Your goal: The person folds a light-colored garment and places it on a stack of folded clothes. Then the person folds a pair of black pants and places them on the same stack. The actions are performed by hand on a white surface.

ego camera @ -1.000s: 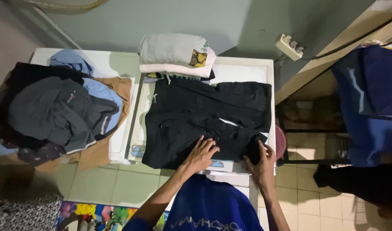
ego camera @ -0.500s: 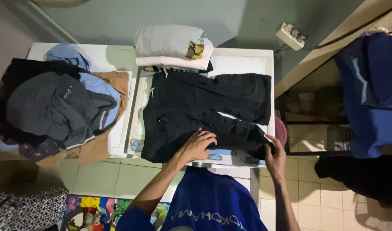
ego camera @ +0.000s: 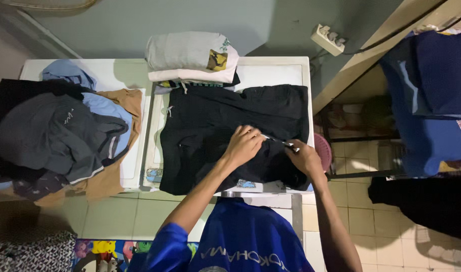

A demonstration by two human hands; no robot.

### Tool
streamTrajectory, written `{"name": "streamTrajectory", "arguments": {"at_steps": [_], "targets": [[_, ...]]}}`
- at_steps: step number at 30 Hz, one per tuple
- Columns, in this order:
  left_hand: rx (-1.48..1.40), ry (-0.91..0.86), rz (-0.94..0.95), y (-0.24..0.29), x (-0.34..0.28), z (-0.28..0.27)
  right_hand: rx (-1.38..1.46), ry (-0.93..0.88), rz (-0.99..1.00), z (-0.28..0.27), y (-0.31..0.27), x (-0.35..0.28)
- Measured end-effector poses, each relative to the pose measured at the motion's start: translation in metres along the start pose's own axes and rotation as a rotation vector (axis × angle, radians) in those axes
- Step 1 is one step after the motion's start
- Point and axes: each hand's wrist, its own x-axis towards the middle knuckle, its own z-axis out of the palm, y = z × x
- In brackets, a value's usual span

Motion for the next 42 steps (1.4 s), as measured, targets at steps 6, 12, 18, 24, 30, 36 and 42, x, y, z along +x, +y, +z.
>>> {"name": "streamTrajectory", "arguments": {"at_steps": [6,12,18,24,30,36,42], "targets": [[0.143,-0.301,-0.090,-0.021,0.018,0.045,-0.139,-0.227,-0.187,0.004,0.001,0.020],[0.081,-0.399,-0.135,-0.024,0.024,0.041,-0.054,0.139,-0.249,0.005,-0.011,-0.009],[-0.001,-0.104,-0.091,-0.014,0.023,0.026,-0.057,0.528,-0.348,0.019,-0.023,-0.020],[0.070,-0.015,-0.029,0.001,0.010,0.025,-0.058,0.580,-0.371,0.040,0.000,-0.024],[0.221,0.015,0.169,0.033,-0.022,0.017,0.079,0.489,-0.170,0.046,0.011,-0.020],[0.073,-0.256,-0.075,0.040,-0.080,0.003,0.121,0.536,-0.148,0.048,0.015,-0.023],[0.006,-0.319,-0.095,0.035,-0.122,-0.001,-0.133,0.454,-0.560,0.045,-0.005,-0.051]]}}
